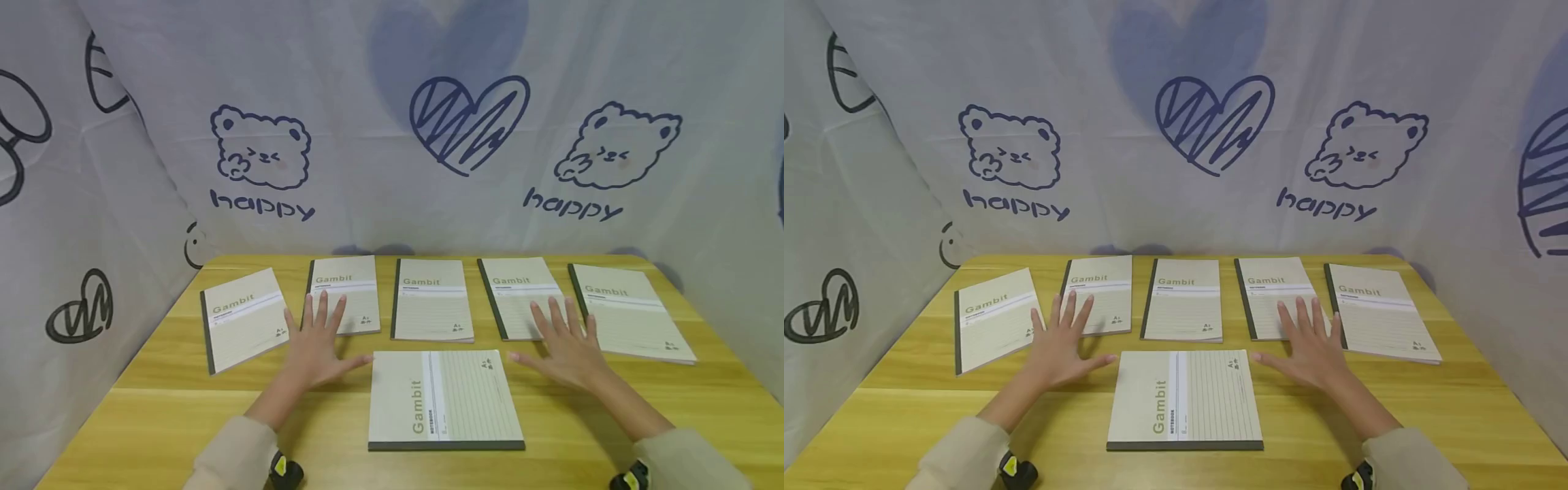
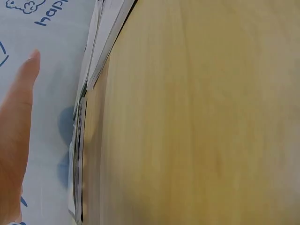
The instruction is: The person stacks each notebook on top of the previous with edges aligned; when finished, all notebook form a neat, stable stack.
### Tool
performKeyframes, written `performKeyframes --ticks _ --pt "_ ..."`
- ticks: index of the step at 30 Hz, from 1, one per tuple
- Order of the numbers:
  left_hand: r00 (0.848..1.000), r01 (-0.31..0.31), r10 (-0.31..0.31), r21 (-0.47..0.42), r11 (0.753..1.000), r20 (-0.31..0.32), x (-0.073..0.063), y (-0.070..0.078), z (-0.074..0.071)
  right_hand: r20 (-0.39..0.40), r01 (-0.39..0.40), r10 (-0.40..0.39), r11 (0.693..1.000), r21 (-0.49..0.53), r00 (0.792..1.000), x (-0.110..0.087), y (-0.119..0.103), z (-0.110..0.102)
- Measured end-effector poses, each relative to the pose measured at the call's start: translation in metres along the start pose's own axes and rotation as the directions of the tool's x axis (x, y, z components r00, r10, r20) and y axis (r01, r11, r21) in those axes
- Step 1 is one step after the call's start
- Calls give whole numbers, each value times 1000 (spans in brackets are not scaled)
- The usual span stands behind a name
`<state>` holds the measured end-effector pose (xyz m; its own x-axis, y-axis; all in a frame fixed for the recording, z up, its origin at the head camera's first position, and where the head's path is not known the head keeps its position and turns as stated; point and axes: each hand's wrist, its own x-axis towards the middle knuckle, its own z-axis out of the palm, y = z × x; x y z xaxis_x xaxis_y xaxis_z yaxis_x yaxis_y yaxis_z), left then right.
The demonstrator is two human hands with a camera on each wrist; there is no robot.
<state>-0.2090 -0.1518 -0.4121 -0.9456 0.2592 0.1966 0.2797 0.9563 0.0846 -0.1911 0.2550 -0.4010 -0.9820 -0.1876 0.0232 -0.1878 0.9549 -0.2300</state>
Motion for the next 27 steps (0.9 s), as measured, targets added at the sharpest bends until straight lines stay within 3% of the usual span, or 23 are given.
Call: performKeyframes --ticks 8,14,19,27 --pt "998 44 -50 -114 992 -47 -6 -16 -5 -108 63 -64 998 -8 992 10 -13 -5" --pt "991 88 -110 -237 967 -80 -8 -30 -9 -162 103 -82 987 126 983 25 -38 -7" --pt "983 155 -176 -271 950 -52 -9 -38 -10 -152 137 -109 972 192 982 38 -69 -4" --pt "977 204 -213 -339 918 13 -4 -51 -8 -144 208 -177 948 241 974 59 -108 11"
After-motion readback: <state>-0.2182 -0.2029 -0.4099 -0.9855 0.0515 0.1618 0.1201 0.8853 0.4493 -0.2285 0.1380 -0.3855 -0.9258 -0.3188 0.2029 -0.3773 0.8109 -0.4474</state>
